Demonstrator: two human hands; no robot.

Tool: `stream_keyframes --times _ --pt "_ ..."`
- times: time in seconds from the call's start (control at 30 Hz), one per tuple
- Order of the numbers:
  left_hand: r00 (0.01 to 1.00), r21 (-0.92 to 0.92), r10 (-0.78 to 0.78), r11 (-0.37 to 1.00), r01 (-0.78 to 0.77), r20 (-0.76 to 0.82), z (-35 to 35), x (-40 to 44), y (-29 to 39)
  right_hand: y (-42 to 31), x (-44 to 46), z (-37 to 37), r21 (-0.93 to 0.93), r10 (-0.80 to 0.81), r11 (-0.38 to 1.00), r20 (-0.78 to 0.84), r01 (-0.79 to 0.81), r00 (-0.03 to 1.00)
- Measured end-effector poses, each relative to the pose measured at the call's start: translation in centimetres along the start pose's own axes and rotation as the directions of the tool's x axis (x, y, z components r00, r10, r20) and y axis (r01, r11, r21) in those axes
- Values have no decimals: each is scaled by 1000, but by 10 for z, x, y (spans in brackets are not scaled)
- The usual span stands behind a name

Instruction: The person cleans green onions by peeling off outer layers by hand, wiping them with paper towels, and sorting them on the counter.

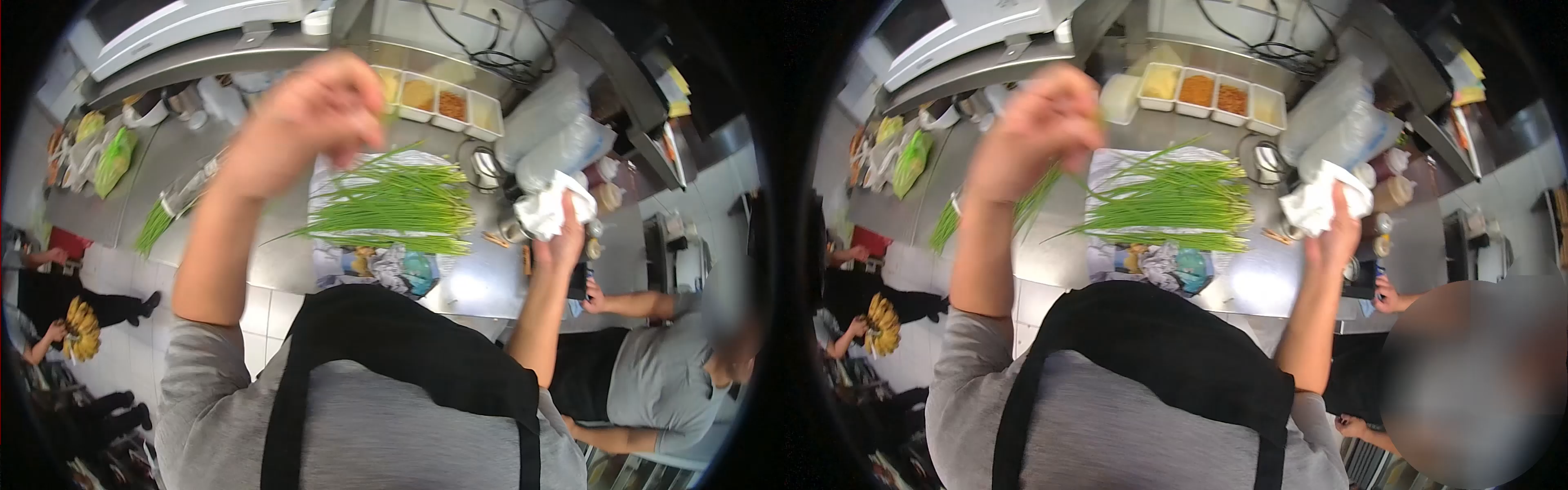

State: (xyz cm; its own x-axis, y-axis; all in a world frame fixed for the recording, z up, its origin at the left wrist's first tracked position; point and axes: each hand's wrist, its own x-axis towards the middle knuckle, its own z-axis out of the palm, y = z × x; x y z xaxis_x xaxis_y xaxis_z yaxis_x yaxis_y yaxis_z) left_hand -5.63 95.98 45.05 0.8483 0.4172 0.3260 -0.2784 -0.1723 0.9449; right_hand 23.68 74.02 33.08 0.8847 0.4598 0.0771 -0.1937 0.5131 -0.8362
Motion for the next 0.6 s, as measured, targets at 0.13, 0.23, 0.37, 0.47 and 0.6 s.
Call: stream_keyframes --times 0.13,0.23,0.37,0.47,0.6 --pt "960 389 256 900 -194 -113 -81 -46 69 -2 -12 -25 -33 -5 999 -19 4 1000" --pt "981 610 4 784 119 -196 -110 -63 69 10 -22 -43 -56 52 997 -66 -56 996" --pt "942 643 -204 691 330 -265 -141 -58 -23 27 -37 -63 -104 126 985 -125 -139 984" --pt "946 692 -189 647 322 -263 -167 -49 -137 28 -45 -62 -137 125 980 -158 -147 980" --pt "953 893 -10 346 287 -303 -181 -66 -213 21 -50 -79 -168 119 976 -122 -138 985"
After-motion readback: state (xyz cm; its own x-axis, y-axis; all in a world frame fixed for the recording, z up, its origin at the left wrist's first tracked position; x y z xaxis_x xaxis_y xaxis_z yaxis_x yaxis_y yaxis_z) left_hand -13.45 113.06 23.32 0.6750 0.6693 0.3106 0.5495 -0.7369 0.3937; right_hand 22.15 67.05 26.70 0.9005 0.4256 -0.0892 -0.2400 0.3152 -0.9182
